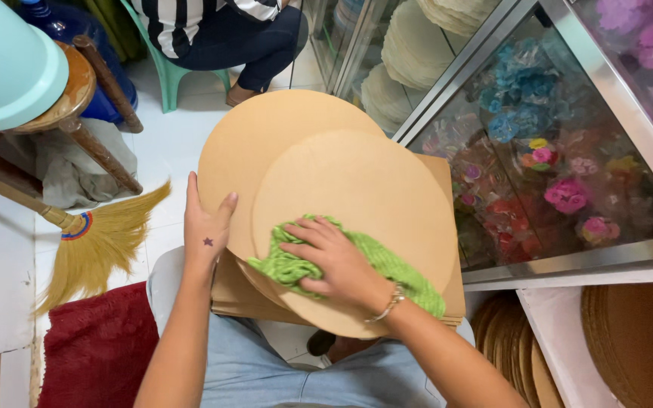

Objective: The person wipes the surface of stacked round cardboard pieces with a green cloth. They repeatedly pick up a circle, wipe it, and place it into a nearby shelf compartment. The task continues with multiple circles handled one at a time.

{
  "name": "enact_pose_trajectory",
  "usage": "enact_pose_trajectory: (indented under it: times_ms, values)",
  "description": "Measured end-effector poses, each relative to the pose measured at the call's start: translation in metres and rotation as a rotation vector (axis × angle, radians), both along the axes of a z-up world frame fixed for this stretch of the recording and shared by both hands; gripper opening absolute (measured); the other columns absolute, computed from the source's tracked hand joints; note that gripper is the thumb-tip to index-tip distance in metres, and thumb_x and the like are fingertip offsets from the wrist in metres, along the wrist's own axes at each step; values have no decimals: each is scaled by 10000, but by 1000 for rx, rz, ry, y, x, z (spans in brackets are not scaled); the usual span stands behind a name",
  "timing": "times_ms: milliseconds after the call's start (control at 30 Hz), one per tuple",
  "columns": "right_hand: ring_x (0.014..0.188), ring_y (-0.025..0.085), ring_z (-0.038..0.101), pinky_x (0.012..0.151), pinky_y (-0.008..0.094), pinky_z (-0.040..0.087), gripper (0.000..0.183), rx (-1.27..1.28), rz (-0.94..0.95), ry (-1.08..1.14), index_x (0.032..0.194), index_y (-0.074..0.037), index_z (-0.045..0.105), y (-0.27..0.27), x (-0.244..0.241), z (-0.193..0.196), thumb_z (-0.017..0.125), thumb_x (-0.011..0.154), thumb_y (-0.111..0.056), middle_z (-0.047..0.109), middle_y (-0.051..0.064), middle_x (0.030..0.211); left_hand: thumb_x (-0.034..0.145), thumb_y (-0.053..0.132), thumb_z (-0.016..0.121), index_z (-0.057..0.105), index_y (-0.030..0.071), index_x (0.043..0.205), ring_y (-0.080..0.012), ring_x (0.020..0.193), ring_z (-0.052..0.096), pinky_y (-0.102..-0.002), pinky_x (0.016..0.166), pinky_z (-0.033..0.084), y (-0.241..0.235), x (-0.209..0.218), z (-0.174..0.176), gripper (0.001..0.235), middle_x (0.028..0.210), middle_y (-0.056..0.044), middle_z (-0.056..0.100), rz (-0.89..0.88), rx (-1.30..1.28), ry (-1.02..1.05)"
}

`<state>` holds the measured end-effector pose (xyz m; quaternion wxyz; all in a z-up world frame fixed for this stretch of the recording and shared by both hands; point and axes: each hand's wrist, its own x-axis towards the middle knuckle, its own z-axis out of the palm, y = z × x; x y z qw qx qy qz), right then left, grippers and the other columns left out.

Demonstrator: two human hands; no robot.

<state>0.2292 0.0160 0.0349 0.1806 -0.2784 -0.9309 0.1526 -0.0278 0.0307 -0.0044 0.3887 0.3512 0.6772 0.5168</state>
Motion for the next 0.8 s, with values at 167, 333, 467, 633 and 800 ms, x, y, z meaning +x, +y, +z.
enact_pose_trajectory:
  times_ms: [167, 333, 467, 633, 800]
  values:
    - [1355, 355, 537, 1179, 554, 360, 561, 19, -158, 57, 1294, -160, 681, 19, 55, -1, 747, 752, -291, 616, 111, 1396, 978, 325, 670, 121, 128, 1650, -347, 1492, 367, -514, 1223, 303, -6, 8, 18, 889, 1621, -148, 392, 1, -78, 219]
    - [1334, 309, 571, 1196, 522, 364, 527, -12, -194, 93, 1239, -178, 715, 14, 50, -1, 752, 721, -273, 653, 69, 1355, 984, 233, 648, 536, 42, 1442, -410, 1346, 462, -575, 1102, 329, -9, 38, 16, 509, 1391, -175, 524, -58, 373, 731]
    - [1203, 247, 676, 1150, 460, 451, 390, -96, -198, 254, 1046, -146, 767, 11, 44, -3, 757, 658, -189, 742, 17, 1170, 1007, 440, 540, 544, 157, 1468, -312, 1212, 582, -498, 986, 429, 2, 64, 16, 541, 1308, -92, 627, -358, 191, 851]
    - [1038, 212, 699, 1003, 448, 555, 413, -595, -563, 802, 1158, -106, 735, 5, 64, -19, 764, 751, -168, 750, 69, 1117, 911, 494, 663, 443, 111, 1524, -338, 1170, 523, -491, 936, 418, 0, 89, 46, 755, 1360, -115, 531, -461, -10, 846]
    - [803, 112, 697, 873, 331, 610, 144, -538, -1050, 1462, 937, -139, 671, -15, 131, 72, 732, 856, -241, 699, 40, 872, 874, 388, 752, 403, 100, 1541, -344, 1179, 477, -490, 982, 373, 2, 92, 53, 807, 1372, -106, 456, -456, -66, 809]
